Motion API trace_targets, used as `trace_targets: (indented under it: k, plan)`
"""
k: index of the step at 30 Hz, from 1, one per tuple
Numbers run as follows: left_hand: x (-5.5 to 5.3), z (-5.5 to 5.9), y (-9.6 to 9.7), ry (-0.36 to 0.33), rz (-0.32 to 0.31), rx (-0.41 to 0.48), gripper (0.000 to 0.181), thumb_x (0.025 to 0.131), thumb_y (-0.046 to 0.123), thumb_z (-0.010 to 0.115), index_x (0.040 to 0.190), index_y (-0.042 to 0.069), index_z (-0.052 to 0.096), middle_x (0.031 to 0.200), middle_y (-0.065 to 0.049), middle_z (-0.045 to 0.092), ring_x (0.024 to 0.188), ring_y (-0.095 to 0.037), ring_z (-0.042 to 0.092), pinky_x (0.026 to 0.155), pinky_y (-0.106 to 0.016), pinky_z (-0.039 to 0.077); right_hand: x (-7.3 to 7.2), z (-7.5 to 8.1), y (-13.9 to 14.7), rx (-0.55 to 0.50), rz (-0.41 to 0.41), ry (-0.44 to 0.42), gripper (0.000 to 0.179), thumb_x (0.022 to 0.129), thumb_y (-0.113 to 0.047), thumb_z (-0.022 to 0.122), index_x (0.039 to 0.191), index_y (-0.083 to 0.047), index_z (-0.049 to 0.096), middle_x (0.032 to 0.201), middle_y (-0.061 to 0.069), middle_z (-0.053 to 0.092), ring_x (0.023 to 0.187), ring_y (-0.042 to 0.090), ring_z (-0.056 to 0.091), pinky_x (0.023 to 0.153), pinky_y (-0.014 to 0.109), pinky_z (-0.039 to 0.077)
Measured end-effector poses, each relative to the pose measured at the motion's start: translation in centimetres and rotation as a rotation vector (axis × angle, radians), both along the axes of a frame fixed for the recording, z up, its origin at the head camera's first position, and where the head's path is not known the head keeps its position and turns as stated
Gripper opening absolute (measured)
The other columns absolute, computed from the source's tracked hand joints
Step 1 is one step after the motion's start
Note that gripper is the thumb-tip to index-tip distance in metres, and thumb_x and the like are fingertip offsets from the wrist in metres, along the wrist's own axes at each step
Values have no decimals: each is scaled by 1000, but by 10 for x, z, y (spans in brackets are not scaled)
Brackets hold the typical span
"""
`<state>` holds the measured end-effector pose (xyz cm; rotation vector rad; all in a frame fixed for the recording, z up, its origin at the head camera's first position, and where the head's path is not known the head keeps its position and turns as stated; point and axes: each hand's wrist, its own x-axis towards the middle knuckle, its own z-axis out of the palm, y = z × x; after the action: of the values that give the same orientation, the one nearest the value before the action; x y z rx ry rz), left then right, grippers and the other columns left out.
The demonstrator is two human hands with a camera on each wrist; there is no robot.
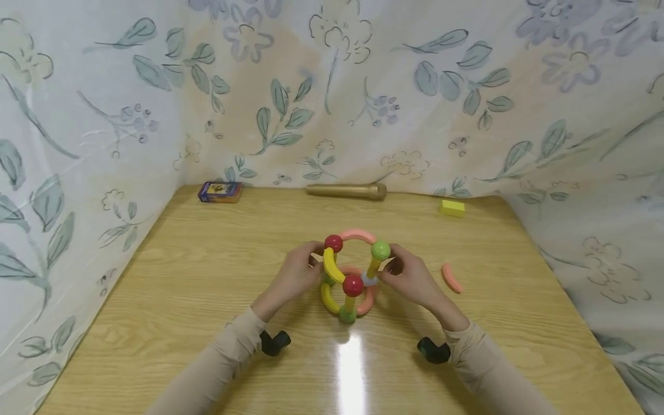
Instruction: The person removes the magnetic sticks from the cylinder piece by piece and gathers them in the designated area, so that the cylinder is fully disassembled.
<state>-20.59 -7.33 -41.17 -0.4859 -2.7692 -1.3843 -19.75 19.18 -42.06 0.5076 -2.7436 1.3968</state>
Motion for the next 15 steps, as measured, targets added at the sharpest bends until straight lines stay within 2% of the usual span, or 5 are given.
trace_targets:
  k: [4, 8, 11, 15]
  plan:
    - [-3, 20, -6, 27, 22, 59, 29, 96, 5, 51, 124, 1, 60, 115, -15, 66, 92, -23, 64, 74, -33, 55, 3, 19, 8, -28, -68, 53, 44, 89, 1, 54, 132, -10, 55, 114, 13, 66, 87, 16, 61, 75, 24, 50]
    - [-2, 39, -1, 45, 37, 79, 26, 97, 16, 54, 118, 3, 61, 110, -10, 66, 94, -22, 62, 78, -34, 54, 1, 34, 9, -53, -88, 96, 36, 95, -2, 49, 129, -10, 56, 115, 13, 67, 93, 21, 62, 79, 23, 48]
    - [3, 44, 2, 42, 46, 85, 25, 96, 17, 55, 116, 3, 61, 105, -9, 65, 89, -20, 60, 74, -30, 52, -2, 40, 6, -34, -83, 102, 30, 97, -6, 48, 124, -10, 60, 113, 11, 68, 94, 22, 62, 79, 24, 48]
    - [3, 47, 3, 62, 45, 52, 29, 95, 20, 60, 118, 3, 62, 108, -10, 65, 91, -20, 61, 72, -29, 51, -7, 48, -3, 28, -83, 120, 22, 98, -18, 58, 117, -13, 64, 111, 6, 69, 94, 16, 60, 79, 26, 47]
